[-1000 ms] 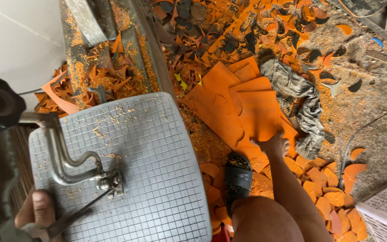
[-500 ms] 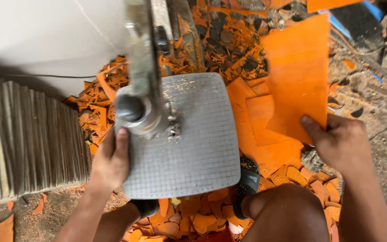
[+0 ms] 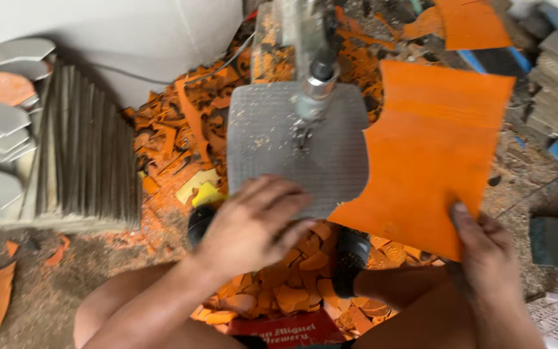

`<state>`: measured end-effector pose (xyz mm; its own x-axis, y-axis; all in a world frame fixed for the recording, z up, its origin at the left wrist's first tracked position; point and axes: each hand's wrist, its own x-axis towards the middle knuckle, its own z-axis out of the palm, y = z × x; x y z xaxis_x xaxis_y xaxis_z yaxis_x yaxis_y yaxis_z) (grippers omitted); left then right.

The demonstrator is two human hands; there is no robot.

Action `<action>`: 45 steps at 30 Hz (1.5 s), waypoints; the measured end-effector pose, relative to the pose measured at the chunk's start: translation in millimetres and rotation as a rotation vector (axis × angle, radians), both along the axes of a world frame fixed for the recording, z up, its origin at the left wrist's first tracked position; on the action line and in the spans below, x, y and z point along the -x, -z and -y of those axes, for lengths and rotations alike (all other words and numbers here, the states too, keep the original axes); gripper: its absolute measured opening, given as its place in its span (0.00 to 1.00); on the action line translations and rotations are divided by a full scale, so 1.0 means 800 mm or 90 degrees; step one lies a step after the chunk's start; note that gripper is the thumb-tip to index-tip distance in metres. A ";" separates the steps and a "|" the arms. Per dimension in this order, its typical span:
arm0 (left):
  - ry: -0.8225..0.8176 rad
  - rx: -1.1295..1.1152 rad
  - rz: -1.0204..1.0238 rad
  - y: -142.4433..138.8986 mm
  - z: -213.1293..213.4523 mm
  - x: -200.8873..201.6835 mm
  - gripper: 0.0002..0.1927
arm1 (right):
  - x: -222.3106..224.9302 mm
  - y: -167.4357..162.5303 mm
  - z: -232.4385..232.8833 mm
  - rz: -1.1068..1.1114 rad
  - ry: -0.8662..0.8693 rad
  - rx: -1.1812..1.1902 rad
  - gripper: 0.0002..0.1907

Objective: The person uses a vertical cutting machine to cut orange rubber sheets into curved shapes. They guide the material with both hands along a grid mat, repeatedly repositioning the sheet to follow the cut line. Cut pieces and offcuts accumulate on the floor.

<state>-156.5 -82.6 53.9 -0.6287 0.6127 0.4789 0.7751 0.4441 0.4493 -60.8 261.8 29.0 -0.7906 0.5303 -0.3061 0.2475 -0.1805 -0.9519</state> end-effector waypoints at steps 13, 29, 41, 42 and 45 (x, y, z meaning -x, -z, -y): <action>0.010 0.123 0.098 0.022 0.001 0.006 0.09 | 0.051 0.046 0.012 0.441 -0.449 -0.420 0.30; -0.021 0.163 0.024 0.009 -0.007 -0.003 0.38 | 0.158 0.007 0.060 -0.184 -0.593 -0.968 0.32; -0.097 0.218 0.048 0.057 -0.087 -0.032 0.41 | 0.225 0.002 0.077 -0.348 -0.695 -0.924 0.48; -0.096 0.219 0.053 0.058 -0.089 -0.032 0.41 | 0.227 0.003 0.076 -0.351 -0.698 -0.923 0.48; -0.105 0.220 0.059 0.060 -0.095 -0.032 0.39 | 0.233 0.007 0.072 -0.353 -0.703 -0.934 0.47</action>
